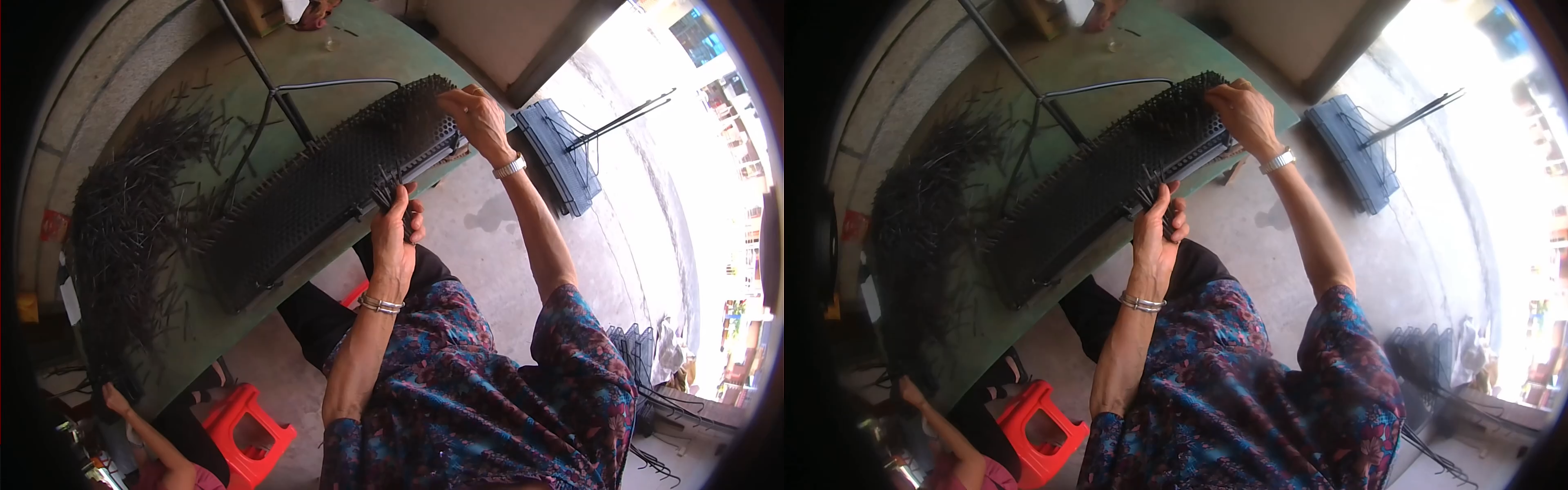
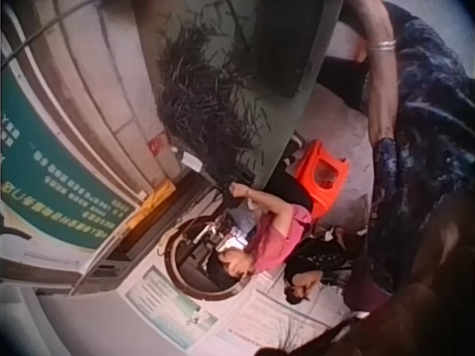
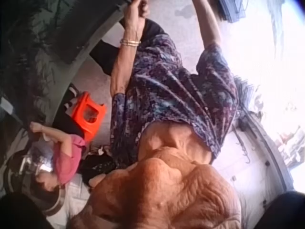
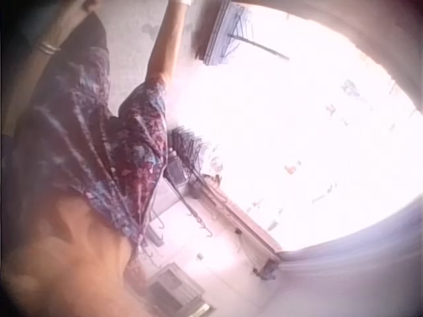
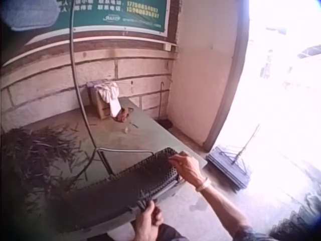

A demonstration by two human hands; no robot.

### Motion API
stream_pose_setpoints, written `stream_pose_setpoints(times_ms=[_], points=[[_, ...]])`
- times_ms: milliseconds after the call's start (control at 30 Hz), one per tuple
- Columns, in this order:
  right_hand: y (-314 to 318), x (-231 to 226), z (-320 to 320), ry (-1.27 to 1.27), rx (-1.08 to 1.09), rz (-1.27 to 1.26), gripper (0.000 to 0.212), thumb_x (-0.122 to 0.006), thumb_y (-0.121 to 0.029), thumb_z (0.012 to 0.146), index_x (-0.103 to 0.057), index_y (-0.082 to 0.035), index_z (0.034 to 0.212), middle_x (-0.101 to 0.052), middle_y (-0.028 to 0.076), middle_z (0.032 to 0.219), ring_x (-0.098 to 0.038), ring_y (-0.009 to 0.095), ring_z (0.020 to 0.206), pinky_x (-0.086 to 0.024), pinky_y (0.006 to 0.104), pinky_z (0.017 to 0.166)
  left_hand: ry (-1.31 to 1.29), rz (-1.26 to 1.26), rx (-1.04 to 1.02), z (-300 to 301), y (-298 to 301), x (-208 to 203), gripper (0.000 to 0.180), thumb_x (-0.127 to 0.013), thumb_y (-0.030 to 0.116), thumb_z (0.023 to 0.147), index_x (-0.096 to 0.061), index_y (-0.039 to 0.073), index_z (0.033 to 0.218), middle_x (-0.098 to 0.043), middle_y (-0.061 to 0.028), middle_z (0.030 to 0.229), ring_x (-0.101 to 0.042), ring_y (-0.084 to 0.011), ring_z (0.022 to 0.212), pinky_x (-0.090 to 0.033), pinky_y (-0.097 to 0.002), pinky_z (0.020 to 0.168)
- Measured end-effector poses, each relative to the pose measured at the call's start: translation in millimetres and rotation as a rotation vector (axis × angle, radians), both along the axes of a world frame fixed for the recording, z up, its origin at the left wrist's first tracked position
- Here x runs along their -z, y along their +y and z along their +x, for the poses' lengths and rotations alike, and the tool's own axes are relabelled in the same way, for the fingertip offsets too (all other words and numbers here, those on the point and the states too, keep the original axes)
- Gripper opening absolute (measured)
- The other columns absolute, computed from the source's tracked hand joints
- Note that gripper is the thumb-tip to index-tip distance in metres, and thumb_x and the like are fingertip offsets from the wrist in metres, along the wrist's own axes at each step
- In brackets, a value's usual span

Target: Inserting thin metal rods into a perforated metal block as part of an assembly process.

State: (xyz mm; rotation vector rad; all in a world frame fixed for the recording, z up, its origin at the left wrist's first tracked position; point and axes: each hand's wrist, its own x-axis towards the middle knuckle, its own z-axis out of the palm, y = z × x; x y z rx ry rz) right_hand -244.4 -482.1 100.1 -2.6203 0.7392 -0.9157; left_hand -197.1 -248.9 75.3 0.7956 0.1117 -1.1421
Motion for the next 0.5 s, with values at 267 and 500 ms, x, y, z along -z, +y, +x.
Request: stream_pose_setpoints(times_ms=[267, 500], points=[[-5.3, -1.2, 0.1, 0.013, -0.04, 0.04, 0.02, -0.067, -0.025, 0.086, -0.072, -0.015, 0.102, -0.064, 0.007, 0.087, -0.062, 0.023, 0.081, -0.047, 0.0348, 0.07, -0.016, 0.009, 0.002, -2.0, 0.0, -1.4, 0.029, -0.059, 0.03, 0.096, -0.061, 0.005, 0.111, -0.052, 0.0001, 0.072, -0.041, -0.006, 0.056, -0.028, -0.0194, 0.046], [-1.0, 1.0, -1.1, -0.067, -0.05, 0.083, 0.016, -0.066, -0.022, 0.086, -0.072, -0.013, 0.097, -0.063, 0.007, 0.089, -0.061, 0.022, 0.079, -0.047, 0.0347, 0.07, -0.017, 0.009, 0.006, -1.4, -0.1, 0.3, 0.029, -0.059, 0.029, 0.096, -0.061, 0.005, 0.111, -0.052, 0.0001, 0.073, -0.041, -0.0058, 0.056, -0.028, -0.0195, 0.046]])
